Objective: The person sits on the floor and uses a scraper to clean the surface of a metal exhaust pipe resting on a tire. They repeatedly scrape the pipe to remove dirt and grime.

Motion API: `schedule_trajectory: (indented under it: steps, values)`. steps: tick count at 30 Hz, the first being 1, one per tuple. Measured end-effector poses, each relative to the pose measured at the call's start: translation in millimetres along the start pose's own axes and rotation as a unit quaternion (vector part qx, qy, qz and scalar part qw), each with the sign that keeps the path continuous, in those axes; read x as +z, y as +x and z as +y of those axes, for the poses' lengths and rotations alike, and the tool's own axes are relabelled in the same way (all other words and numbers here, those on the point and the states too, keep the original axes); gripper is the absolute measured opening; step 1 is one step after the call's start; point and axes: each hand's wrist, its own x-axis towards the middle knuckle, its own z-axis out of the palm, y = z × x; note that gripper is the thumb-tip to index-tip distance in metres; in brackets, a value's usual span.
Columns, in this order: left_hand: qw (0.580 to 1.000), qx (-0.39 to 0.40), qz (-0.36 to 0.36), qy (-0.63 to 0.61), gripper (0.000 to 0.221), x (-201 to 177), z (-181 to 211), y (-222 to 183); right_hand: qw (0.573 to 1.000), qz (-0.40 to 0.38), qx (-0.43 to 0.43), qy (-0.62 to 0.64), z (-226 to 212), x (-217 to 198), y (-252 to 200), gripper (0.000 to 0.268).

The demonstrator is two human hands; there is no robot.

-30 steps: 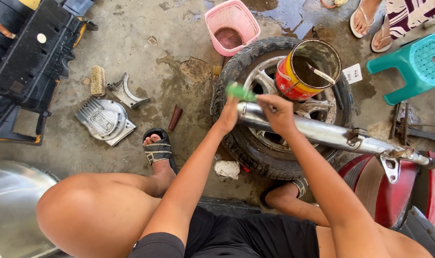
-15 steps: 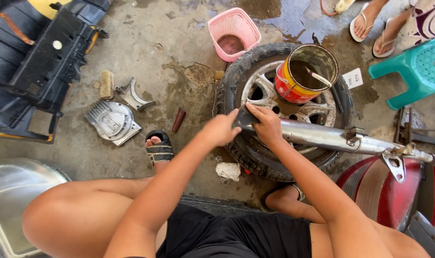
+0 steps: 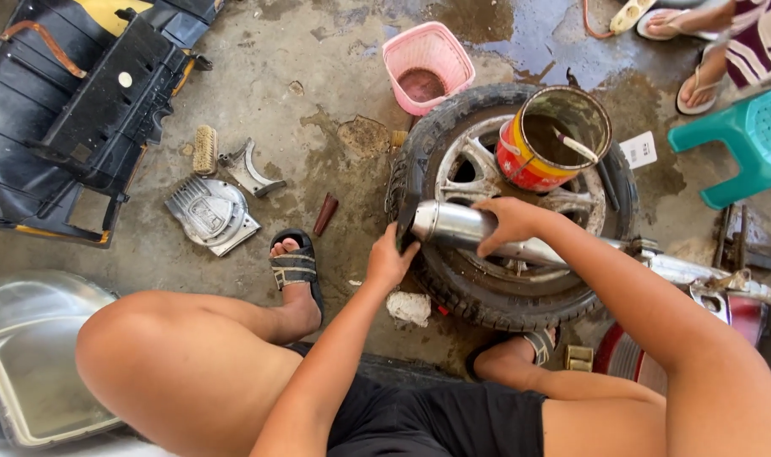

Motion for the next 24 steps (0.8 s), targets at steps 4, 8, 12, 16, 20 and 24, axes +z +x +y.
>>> schedule_trajectory:
  steps: [4, 8, 12, 16, 20, 24]
  values:
    - [0.998, -0.016, -0.047, -0.045, 0.085, -9, 11, -12, 0.998, -0.056, 0.006, -0.006, 1, -2, 10, 0.132]
    - [0.994, -0.039, -0.098, -0.004, 0.083, -39, 34, -21, 0.998, -0.022, -0.044, -0.048, 3, 34, 9, 0.105]
    - [0.993, -0.09, -0.063, -0.042, 0.077, -70, 61, -51, 0.994, 0.031, -0.054, -0.092, -6, 48, -18, 0.096]
    - [0.995, -0.059, -0.016, -0.073, 0.067, -76, 43, -72, 0.991, 0.052, -0.068, -0.099, -4, 44, -18, 0.094]
    - [0.996, -0.055, 0.019, -0.069, 0.065, -79, 40, -99, 0.987, 0.086, -0.075, -0.116, -3, 49, -23, 0.093]
    - [0.999, -0.029, 0.029, 0.001, 0.065, -87, 71, -99, 0.925, 0.278, -0.104, -0.238, 6, 62, -3, 0.089]
